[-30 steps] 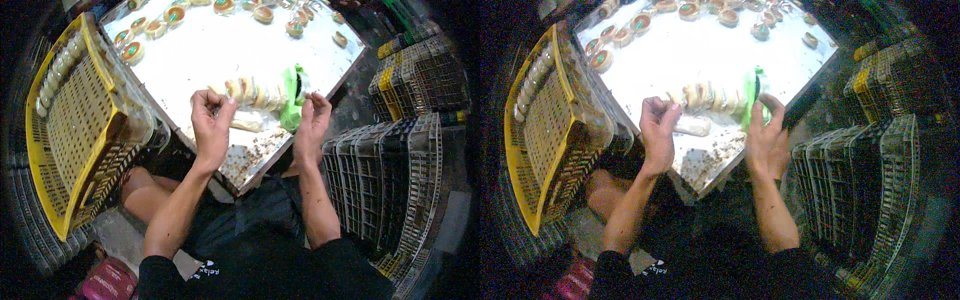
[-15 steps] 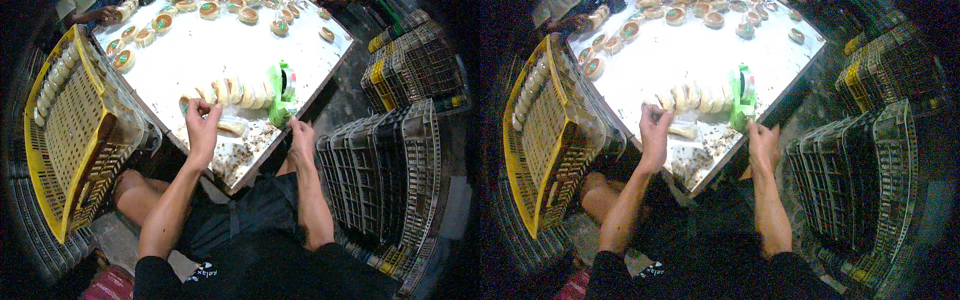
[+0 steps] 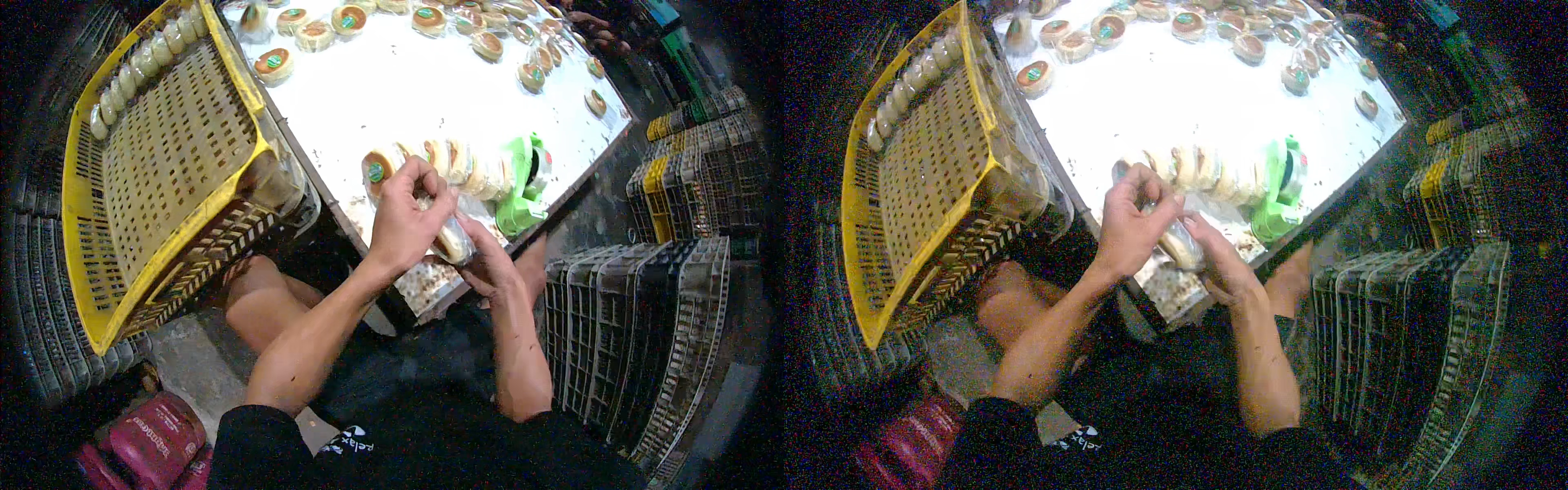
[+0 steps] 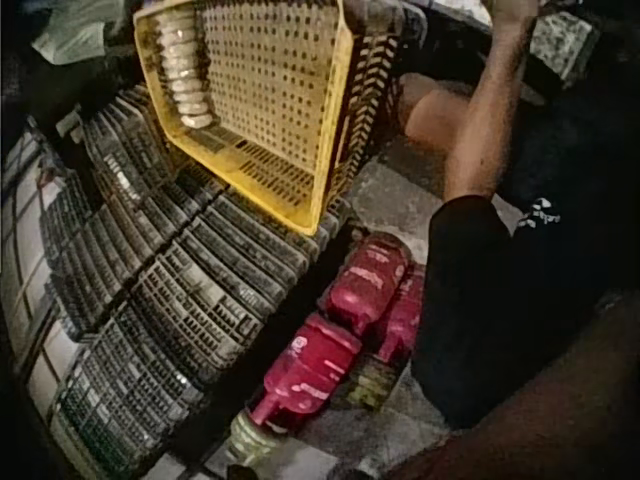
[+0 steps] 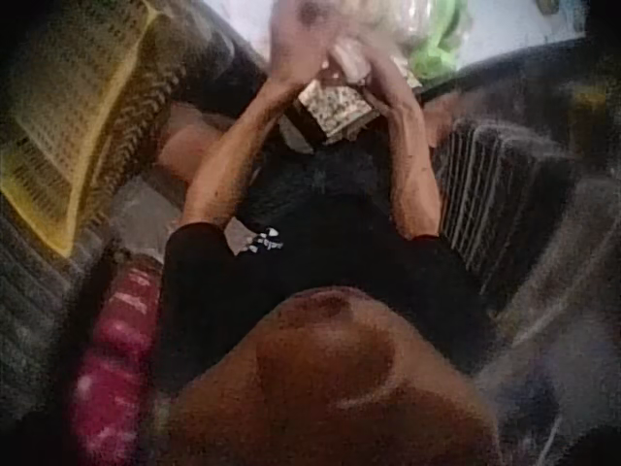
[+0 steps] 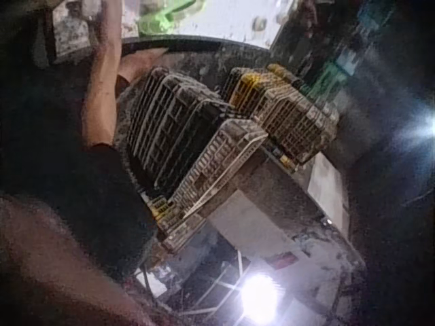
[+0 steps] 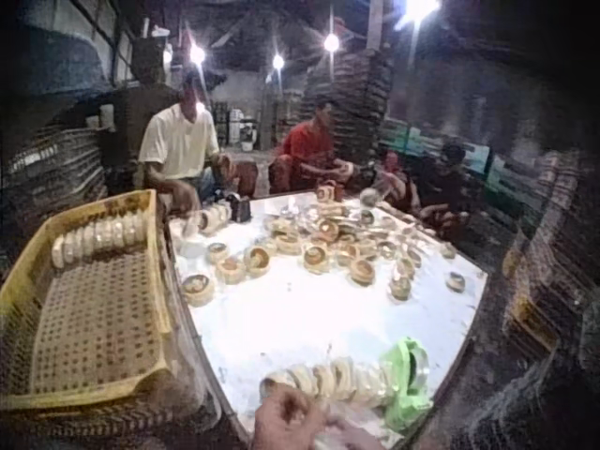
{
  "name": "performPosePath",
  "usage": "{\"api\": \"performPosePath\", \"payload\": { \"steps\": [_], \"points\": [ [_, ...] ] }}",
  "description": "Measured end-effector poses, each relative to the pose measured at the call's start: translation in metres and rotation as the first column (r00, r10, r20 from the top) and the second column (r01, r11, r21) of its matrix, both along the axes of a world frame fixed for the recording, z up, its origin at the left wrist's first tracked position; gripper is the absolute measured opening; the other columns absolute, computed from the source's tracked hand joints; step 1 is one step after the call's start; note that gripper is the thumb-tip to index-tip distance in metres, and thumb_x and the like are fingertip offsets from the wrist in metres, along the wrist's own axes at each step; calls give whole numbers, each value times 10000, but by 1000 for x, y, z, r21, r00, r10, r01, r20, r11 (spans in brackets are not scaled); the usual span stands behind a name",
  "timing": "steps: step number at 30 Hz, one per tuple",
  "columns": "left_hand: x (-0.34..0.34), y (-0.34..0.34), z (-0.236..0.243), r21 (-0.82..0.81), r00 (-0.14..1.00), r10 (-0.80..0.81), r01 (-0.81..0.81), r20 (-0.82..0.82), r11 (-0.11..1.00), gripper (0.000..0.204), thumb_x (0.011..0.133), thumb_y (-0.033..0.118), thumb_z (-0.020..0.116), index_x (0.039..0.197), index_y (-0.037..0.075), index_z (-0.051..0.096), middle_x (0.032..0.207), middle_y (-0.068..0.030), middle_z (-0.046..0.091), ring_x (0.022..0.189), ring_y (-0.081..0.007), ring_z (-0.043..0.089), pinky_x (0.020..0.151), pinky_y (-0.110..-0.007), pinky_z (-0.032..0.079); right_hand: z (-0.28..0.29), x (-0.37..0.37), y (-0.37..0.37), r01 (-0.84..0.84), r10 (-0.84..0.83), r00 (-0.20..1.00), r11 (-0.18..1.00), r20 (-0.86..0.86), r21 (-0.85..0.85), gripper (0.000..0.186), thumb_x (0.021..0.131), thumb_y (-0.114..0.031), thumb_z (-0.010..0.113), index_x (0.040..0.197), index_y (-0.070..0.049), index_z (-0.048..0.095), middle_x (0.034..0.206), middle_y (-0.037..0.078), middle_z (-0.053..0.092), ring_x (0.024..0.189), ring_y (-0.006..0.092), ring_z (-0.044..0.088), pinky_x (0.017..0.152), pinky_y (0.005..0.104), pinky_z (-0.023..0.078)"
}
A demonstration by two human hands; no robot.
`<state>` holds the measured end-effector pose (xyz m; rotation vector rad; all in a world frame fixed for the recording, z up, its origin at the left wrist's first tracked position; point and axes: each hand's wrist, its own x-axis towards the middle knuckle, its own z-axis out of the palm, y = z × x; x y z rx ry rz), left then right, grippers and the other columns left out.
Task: The person sits at a low table and individually wraps small round buns in clear plastic film using a handheld dispenser. They place each wrapped bun into a white plastic crate. The person occasionally moves the crate to make space and continues wrapping buns from a pile on the table.
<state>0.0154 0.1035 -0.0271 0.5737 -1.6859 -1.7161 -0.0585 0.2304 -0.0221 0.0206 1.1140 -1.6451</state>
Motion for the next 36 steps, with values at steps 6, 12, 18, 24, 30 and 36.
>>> {"api": "performPosePath", "payload": {
  "steps": [6,12,18,24,30,36],
  "points": [
    [2,-38,2,398,984,160,-115,-80,910,415,837,88,697,1167,-61,494,1079,-120,614,969,-198,615,873,-299,493,-9,-22,-81,139,-120,728,990,-675,-27,337,885,-169,615,1165,-9,515,1133,124,558,1032,211,545,881,335,458],
    [4,-46,-7,601,975,66,-183,212,778,716,866,267,691,1385,-85,344,1248,-232,522,1184,-257,504,1021,-357,390,-30,-89,-188,6,103,379,993,-920,114,318,894,-270,584,1073,-11,631,1148,167,591,1059,285,569,886,374,469],
    [7,-63,-3,470,938,259,-341,231,815,843,849,387,693,1387,-96,257,1345,-228,297,1239,-277,365,1034,-358,345,-83,-101,-335,-29,508,-363,831,-781,555,417,896,-427,545,1189,-147,641,1472,173,352,1239,404,453,1007,520,393],
    [11,-71,-1,392,947,279,-321,160,862,757,856,296,689,1370,-83,283,1323,-245,348,1235,-314,404,1048,-377,338,-72,-106,-358,80,321,-514,941,-796,328,609,913,-392,546,1373,-20,399,1448,114,385,1225,380,464,950,574,401],
    [0,-79,-22,-295,885,434,-374,171,879,766,807,155,718,1376,-95,269,1353,-307,371,1253,-409,409,1055,-445,337,37,-71,-220,-194,-163,-456,978,-875,-81,383,901,-297,583,1172,-25,599,1199,131,588,1097,341,533,940,463,424],
    [-1,-71,12,139,940,340,-336,-7,932,543,944,258,583,1311,-79,367,1278,-248,493,1161,-271,509,955,-380,434,5,-88,-223,-122,163,-361,968,-918,220,379,898,-318,594,1176,-62,628,1324,209,498,1210,394,487,1007,438,414]
  ]
}}
